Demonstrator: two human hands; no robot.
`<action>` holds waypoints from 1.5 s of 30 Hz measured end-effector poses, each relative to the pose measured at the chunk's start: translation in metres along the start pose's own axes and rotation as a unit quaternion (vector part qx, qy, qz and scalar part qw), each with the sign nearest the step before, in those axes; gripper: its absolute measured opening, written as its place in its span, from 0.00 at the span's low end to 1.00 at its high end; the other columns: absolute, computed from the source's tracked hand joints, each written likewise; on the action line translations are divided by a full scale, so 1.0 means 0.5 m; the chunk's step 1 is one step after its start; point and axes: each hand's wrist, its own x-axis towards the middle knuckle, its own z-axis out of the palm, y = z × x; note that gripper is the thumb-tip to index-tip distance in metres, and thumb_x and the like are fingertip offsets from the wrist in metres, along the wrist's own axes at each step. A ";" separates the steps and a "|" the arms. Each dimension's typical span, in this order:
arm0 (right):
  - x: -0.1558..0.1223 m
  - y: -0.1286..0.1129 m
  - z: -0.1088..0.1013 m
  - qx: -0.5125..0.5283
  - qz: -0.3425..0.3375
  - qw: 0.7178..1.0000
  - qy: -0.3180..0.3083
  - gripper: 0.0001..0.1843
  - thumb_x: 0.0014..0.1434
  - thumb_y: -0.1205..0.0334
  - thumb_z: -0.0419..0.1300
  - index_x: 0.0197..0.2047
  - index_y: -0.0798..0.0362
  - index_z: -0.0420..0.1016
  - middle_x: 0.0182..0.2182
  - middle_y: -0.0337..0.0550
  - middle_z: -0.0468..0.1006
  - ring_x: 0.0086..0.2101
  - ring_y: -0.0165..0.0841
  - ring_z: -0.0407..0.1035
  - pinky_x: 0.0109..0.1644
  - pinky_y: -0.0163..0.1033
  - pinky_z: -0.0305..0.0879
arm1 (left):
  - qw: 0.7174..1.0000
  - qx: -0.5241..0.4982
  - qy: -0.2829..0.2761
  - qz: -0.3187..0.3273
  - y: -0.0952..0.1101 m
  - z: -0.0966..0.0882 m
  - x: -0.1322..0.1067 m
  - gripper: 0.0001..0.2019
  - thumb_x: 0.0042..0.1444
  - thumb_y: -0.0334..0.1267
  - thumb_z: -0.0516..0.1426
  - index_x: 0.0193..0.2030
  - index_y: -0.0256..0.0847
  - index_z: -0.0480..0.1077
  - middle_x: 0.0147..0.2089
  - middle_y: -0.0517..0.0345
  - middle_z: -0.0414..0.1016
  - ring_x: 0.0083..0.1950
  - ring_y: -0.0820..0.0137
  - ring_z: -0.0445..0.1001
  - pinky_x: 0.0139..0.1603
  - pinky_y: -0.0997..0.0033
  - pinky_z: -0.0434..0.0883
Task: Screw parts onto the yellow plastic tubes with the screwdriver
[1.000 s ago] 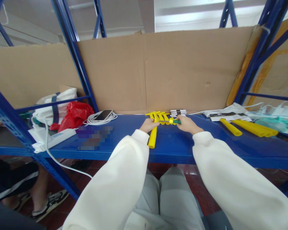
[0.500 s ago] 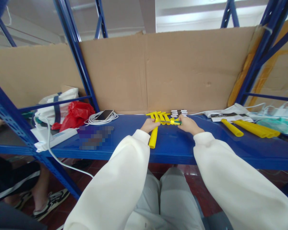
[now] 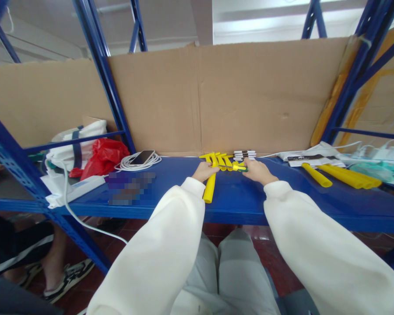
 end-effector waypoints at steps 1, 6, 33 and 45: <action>-0.001 -0.002 -0.002 -0.002 -0.001 1.000 -0.005 0.19 0.61 0.63 0.59 0.55 0.54 0.71 0.47 0.55 0.82 0.46 0.45 0.77 0.45 0.41 0.67 | 1.000 0.004 0.002 -0.002 0.000 0.000 0.000 0.06 0.48 0.24 0.64 0.23 0.34 0.73 0.17 0.63 0.67 0.25 0.71 0.71 0.31 0.73 0.69; -0.001 -0.007 -0.005 0.001 -0.015 1.000 0.010 0.15 0.63 0.62 0.57 0.51 0.56 0.75 0.49 0.57 0.81 0.49 0.46 0.76 0.48 0.42 0.67 | 1.000 0.005 0.015 -0.006 0.008 0.001 -0.007 0.08 0.48 0.24 0.63 0.22 0.35 0.71 0.17 0.64 0.66 0.25 0.72 0.71 0.30 0.75 0.69; -0.001 -0.003 0.001 0.024 0.001 1.000 0.001 0.19 0.60 0.62 0.60 0.54 0.53 0.72 0.44 0.53 0.83 0.43 0.44 0.78 0.42 0.39 0.66 | 0.999 -0.046 -0.003 -0.011 0.012 0.000 -0.011 0.04 0.50 0.24 0.61 0.27 0.33 0.74 0.17 0.62 0.70 0.22 0.73 0.72 0.31 0.75 0.72; -0.002 -0.009 -0.006 0.051 0.001 0.999 0.006 0.15 0.64 0.62 0.54 0.50 0.55 0.76 0.48 0.55 0.82 0.48 0.43 0.77 0.46 0.38 0.67 | 0.988 -0.144 -0.039 -0.041 0.031 0.008 -0.032 0.13 0.63 0.42 0.62 0.32 0.35 0.69 0.17 0.64 0.68 0.15 0.77 0.67 0.19 0.79 0.67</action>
